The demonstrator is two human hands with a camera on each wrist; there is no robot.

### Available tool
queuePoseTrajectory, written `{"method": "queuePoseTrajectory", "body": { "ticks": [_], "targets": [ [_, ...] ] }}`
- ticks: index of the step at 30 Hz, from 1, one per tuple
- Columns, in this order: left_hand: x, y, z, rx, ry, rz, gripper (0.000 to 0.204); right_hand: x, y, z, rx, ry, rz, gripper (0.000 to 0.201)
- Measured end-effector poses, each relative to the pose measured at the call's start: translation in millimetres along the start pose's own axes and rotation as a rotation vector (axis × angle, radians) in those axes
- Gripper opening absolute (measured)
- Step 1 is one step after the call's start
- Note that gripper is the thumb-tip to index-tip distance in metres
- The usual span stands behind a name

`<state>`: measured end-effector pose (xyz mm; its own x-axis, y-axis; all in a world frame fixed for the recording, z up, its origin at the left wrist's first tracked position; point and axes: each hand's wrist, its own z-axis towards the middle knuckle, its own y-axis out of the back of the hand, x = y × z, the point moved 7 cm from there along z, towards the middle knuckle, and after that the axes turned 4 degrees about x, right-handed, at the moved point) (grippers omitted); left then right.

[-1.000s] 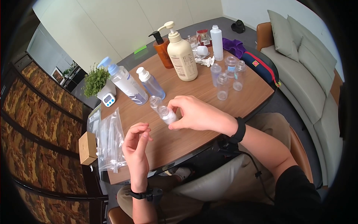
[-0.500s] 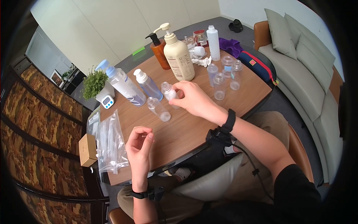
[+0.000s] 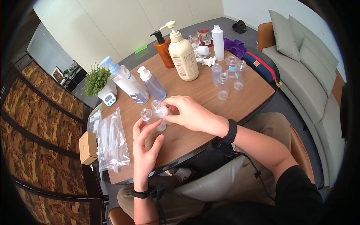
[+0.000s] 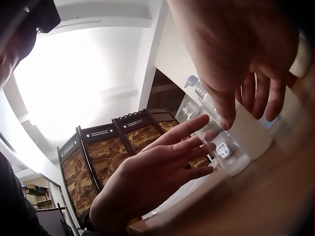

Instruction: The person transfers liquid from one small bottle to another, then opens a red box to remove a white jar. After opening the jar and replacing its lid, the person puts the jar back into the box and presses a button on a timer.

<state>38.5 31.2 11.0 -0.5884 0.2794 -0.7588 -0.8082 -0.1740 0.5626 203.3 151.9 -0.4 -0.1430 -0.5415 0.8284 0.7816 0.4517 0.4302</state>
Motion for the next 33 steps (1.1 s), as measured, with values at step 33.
{"method": "queuePoseTrajectory", "body": {
  "ticks": [33],
  "targets": [
    [-0.1,-8.4,-1.4,0.04,-0.139,-0.062,0.053,74.1,41.9,-2.8,-0.094,0.221,-0.459,0.044]
  ]
}}
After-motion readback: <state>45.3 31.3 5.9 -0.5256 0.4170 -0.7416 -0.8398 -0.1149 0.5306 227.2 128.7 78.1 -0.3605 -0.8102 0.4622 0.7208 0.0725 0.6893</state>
